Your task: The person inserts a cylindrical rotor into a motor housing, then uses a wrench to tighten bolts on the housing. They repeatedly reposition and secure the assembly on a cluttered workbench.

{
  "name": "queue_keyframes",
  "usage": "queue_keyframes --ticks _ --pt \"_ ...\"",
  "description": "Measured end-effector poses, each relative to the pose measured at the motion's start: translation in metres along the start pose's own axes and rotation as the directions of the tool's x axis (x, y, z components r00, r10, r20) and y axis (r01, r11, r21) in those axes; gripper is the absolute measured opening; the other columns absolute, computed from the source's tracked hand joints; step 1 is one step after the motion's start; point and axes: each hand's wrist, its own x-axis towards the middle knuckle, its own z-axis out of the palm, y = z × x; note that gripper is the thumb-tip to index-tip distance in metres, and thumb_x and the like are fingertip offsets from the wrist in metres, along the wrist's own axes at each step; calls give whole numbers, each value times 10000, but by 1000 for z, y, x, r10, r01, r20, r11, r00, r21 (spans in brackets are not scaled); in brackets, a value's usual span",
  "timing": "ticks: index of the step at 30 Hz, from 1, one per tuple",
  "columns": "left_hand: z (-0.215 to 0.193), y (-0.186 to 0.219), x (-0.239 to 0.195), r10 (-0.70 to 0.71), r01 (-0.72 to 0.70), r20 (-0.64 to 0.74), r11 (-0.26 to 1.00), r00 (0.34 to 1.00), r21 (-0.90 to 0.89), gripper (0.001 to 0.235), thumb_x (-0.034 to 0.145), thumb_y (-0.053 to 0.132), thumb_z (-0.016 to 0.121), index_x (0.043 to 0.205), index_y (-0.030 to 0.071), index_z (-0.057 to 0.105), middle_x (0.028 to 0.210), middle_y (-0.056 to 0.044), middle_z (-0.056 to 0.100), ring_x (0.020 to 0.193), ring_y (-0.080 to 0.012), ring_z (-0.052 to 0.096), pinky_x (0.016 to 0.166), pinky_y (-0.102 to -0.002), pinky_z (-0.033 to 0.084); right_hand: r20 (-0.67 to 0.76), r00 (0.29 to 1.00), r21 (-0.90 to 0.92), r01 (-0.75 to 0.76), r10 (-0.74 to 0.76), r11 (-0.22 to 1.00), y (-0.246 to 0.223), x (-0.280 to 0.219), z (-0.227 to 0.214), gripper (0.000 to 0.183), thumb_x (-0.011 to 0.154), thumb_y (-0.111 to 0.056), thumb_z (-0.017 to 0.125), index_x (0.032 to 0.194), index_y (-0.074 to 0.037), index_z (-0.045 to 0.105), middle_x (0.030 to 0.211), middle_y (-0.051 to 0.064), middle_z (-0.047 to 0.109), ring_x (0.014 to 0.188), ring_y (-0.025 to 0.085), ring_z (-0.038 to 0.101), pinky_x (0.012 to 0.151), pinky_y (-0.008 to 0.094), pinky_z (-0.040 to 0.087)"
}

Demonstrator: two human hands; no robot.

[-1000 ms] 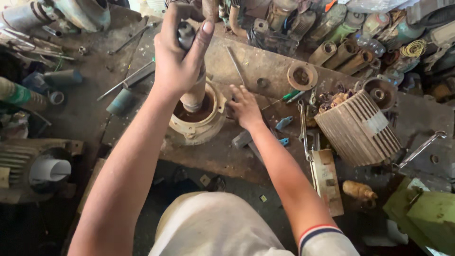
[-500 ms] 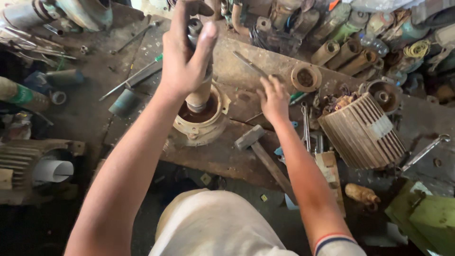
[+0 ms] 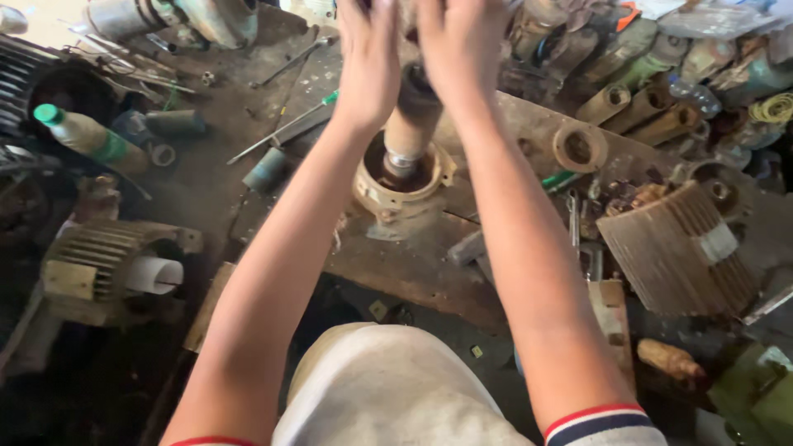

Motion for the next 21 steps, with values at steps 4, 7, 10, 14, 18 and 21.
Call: queue_keyframes --ticks 4,7,10,14,18,21 --pt "-139 41 -71 -63 -51 159 778 985 626 395 1053 354 688 1227 8 614 1132 -205 647 1068 -432 609 903 -524 460 77 976 223 -218 205 950 32 0 -19 312 1143 -247 599 944 -15 663 744 70 749 648 161 775 603 306 607" --pt "-197 23 -112 -272 312 -154 822 950 476 278 1072 262 653 1232 43 594 1143 -115 623 1048 -299 604 921 -445 493 51 906 532 -382 421 756 51 4 -43 240 1157 -248 583 1068 -26 581 803 48 620 642 184 688 612 342 605" --pt "-194 -24 -134 -473 477 -60 872 879 106 341 1123 308 510 1311 27 549 1232 -53 571 1143 -152 533 1022 -349 439 12 868 646 -386 497 658 64 -1 -58 268 1196 -292 573 1095 -51 518 834 36 518 626 173 575 612 351 559" --pt "-138 -106 -118 -506 456 153 555 849 -696 422 1017 383 521 1366 145 519 1369 -58 539 1287 -179 525 1151 -365 386 -57 819 680 -386 571 623 74 -28 -77 311 1171 -354 570 1034 -89 481 792 23 444 614 164 476 568 342 474" --pt "-103 -149 -80 -534 458 150 510 832 -728 407 1062 458 557 1264 111 494 1271 -69 566 1192 -206 567 1091 -428 455 -187 741 713 -349 644 608 81 -58 -105 320 1147 -376 607 1026 -109 478 772 1 395 585 136 400 565 328 408" --pt "-87 -140 -74 -450 456 173 657 876 -600 475 1117 486 622 1252 41 524 1254 -68 573 1166 -196 532 1073 -400 439 -246 583 766 -373 775 524 95 -90 -137 412 1076 -468 654 960 -116 475 745 3 408 617 150 396 592 345 392"
